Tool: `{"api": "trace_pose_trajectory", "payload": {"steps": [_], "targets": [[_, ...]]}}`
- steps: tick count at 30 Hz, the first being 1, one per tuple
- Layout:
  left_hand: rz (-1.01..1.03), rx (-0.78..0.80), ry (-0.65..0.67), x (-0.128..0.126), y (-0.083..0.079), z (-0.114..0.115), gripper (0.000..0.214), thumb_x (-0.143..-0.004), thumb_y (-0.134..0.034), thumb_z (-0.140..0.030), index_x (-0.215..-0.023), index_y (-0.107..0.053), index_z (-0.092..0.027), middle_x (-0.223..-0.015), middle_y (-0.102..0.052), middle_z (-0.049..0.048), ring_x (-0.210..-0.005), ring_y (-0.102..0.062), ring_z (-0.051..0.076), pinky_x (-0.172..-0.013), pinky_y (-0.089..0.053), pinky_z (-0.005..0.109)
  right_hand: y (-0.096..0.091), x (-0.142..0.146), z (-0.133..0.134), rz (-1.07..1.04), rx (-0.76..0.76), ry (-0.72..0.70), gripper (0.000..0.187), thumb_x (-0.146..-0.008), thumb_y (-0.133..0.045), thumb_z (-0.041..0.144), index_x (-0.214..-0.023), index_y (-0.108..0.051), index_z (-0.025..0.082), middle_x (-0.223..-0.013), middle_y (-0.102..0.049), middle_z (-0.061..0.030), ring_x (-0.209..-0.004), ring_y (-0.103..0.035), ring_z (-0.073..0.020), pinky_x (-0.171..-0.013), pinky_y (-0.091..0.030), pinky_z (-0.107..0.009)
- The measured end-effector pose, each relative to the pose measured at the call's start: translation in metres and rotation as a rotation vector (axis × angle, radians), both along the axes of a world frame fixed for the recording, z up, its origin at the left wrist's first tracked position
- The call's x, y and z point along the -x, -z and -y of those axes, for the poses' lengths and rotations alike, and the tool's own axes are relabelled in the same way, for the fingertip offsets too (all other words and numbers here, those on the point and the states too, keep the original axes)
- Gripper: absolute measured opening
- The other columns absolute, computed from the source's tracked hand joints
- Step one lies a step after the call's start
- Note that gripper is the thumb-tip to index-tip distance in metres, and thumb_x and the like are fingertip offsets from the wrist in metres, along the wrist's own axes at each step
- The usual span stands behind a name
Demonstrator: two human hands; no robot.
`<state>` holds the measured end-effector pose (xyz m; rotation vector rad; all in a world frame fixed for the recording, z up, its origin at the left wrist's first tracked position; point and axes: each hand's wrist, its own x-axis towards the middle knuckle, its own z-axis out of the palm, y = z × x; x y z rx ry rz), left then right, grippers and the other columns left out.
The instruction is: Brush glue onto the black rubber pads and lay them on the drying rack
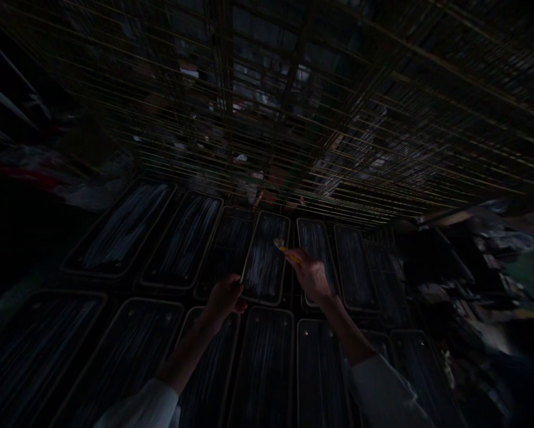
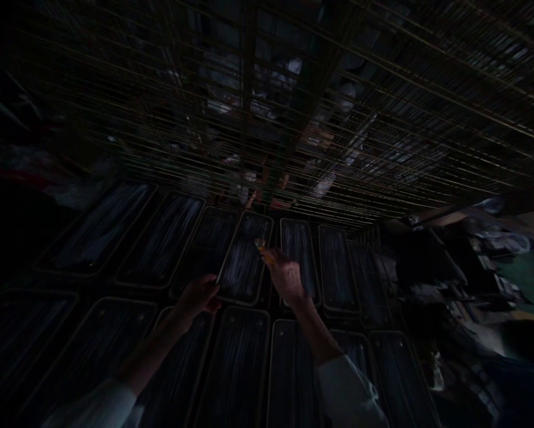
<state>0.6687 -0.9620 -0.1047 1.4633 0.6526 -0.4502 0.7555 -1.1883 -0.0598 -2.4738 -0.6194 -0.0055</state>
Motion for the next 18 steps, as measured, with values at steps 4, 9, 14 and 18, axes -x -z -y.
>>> {"api": "trace_pose_trajectory", "payload": {"steps": [4,9,14,18], "targets": [[-0.001,0.01,-0.029,0.001,0.005,-0.001,0.021,-0.087,-0.049,-0.014,-0.108,-0.053,-0.012,-0.072,-0.063,-0.0013,-0.041,-0.063,0.012,-0.04,-0.051,0.022,-0.013,0.074,0.003,-0.157,0.016,-0.112,0.024,-0.097,-0.05,0.021,-0.116,-0.063,0.027,-0.107,-0.071,-0.0028,-0.093,-0.07,-0.0173,-0.078,-0.054,-0.027],[0.02,0.058,-0.052,0.002,0.014,0.0,0.023,-0.083,-0.057,-0.019,-0.106,-0.056,-0.014,-0.067,-0.063,-0.0023,-0.043,-0.065,0.014,-0.042,-0.053,0.023,-0.032,0.094,0.012,-0.309,-0.224,0.013,0.022,-0.098,-0.049,0.031,-0.114,-0.064,0.026,-0.102,-0.072,-0.0026,-0.083,-0.07,-0.0155,-0.072,-0.056,-0.026],[0.11,0.057,-0.088,0.002,0.006,-0.005,0.038,-0.078,-0.064,-0.033,-0.108,-0.056,-0.013,-0.061,-0.064,-0.0023,-0.042,-0.064,0.015,-0.041,-0.052,0.024,-0.029,0.08,0.019,-0.258,-0.423,0.221,0.025,-0.097,-0.05,0.037,-0.11,-0.065,0.023,-0.093,-0.071,-0.0031,-0.074,-0.069,-0.0155,-0.069,-0.057,-0.027],[0.24,0.073,-0.167,0.003,-0.002,-0.024,0.052,-0.07,-0.071,-0.046,-0.108,-0.056,-0.013,-0.058,-0.064,-0.0033,-0.045,-0.065,0.017,-0.043,-0.054,0.026,-0.023,0.101,0.033,-0.261,-0.461,0.279,0.025,-0.095,-0.053,0.038,-0.113,-0.065,0.024,-0.104,-0.07,-0.0064,-0.081,-0.07,-0.0185,-0.071,-0.058,-0.029]]}}
